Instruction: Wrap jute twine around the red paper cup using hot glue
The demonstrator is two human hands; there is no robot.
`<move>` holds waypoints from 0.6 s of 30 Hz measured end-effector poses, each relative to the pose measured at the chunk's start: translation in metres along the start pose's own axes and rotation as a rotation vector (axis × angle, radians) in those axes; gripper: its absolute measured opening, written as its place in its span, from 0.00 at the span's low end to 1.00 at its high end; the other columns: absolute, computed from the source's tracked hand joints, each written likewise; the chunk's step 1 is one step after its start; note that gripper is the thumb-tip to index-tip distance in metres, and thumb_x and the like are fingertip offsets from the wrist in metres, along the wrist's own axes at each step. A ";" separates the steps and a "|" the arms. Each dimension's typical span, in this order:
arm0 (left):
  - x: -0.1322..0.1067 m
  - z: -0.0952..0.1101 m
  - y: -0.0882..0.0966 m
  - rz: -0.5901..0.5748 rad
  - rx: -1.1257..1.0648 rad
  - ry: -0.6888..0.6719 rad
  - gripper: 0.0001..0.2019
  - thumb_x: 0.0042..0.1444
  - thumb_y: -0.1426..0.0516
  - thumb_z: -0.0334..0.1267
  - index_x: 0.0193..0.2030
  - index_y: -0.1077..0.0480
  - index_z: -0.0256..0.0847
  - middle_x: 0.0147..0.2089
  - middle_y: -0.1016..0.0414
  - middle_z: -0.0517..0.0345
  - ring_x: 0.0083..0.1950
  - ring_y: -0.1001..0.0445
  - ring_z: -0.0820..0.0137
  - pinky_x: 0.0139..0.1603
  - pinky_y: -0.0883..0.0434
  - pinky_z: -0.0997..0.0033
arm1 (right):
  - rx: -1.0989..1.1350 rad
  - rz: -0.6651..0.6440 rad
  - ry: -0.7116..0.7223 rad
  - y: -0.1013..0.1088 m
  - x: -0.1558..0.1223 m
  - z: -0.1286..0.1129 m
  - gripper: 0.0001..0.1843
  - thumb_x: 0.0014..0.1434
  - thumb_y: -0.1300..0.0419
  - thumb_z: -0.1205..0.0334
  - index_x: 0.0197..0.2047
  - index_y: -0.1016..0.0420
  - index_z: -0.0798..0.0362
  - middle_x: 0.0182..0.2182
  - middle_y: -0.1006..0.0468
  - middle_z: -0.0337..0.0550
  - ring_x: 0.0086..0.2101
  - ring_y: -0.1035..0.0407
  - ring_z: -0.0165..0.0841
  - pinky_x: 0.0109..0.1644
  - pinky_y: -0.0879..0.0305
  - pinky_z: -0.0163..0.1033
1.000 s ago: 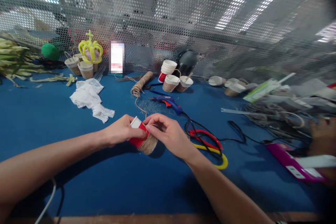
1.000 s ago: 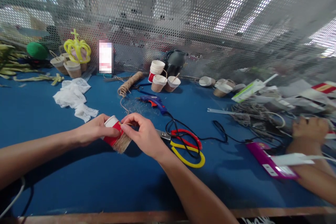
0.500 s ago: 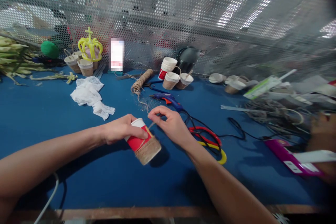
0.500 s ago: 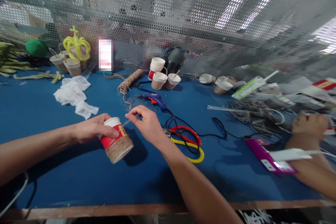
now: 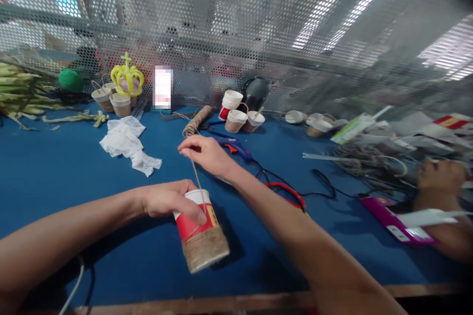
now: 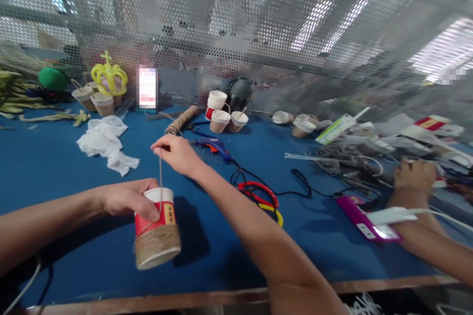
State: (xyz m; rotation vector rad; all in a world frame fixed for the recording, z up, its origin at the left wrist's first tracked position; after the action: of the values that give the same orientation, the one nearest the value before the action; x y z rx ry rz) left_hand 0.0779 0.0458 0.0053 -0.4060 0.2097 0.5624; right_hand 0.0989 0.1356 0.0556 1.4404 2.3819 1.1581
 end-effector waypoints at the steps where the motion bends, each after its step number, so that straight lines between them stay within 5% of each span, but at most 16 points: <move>1: -0.001 0.001 -0.002 -0.018 -0.010 -0.006 0.05 0.32 0.41 0.32 0.19 0.29 0.33 0.16 0.31 0.62 0.17 0.38 0.77 0.23 0.40 0.76 | 0.046 -0.052 -0.019 -0.012 0.002 0.000 0.07 0.52 0.45 0.72 0.33 0.26 0.58 0.33 0.25 0.43 0.35 0.31 0.29 0.40 0.36 0.35; 4: -0.002 0.003 -0.004 -0.022 -0.058 -0.034 0.06 0.31 0.41 0.32 0.21 0.29 0.32 0.18 0.30 0.60 0.18 0.36 0.76 0.24 0.39 0.75 | 0.112 -0.224 -0.083 -0.047 0.000 0.003 0.08 0.49 0.44 0.75 0.32 0.26 0.57 0.30 0.23 0.40 0.33 0.29 0.27 0.38 0.34 0.33; 7: -0.001 0.004 0.002 0.047 -0.135 -0.071 0.08 0.29 0.40 0.32 0.22 0.29 0.31 0.19 0.30 0.58 0.20 0.34 0.75 0.25 0.38 0.75 | 0.091 -0.238 -0.170 -0.051 -0.006 0.014 0.12 0.48 0.45 0.78 0.34 0.27 0.57 0.30 0.22 0.39 0.30 0.28 0.26 0.33 0.33 0.30; 12: 0.005 0.007 0.030 0.247 -0.187 -0.169 0.09 0.33 0.40 0.36 0.19 0.32 0.31 0.16 0.33 0.59 0.18 0.37 0.77 0.20 0.42 0.77 | -0.097 0.000 -0.384 0.017 -0.017 0.047 0.12 0.56 0.50 0.68 0.44 0.33 0.58 0.30 0.23 0.45 0.23 0.29 0.28 0.26 0.33 0.33; 15: 0.005 0.011 0.053 0.412 -0.148 -0.236 0.09 0.35 0.40 0.37 0.22 0.31 0.31 0.19 0.32 0.58 0.20 0.36 0.75 0.22 0.41 0.76 | -0.300 0.197 -0.512 0.072 -0.031 0.076 0.12 0.57 0.51 0.65 0.42 0.32 0.58 0.38 0.26 0.53 0.35 0.29 0.37 0.38 0.34 0.41; 18: 0.003 0.014 0.067 0.537 -0.056 -0.291 0.09 0.38 0.41 0.38 0.21 0.33 0.33 0.19 0.34 0.60 0.20 0.39 0.78 0.22 0.43 0.77 | -0.422 0.220 -0.644 0.097 -0.047 0.110 0.08 0.52 0.43 0.66 0.36 0.29 0.61 0.40 0.28 0.59 0.45 0.35 0.47 0.47 0.41 0.48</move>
State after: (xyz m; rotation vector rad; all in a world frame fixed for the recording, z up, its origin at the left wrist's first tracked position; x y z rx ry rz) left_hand 0.0440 0.1052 -0.0039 -0.3152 0.0189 1.1483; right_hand 0.2434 0.1824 0.0304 1.6246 1.4844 0.9582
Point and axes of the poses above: each hand's wrist, its own x-axis towards the middle knuckle, its own y-axis out of the back of the hand, z = x × y, the point moved 8 cm from there along x, towards the middle knuckle
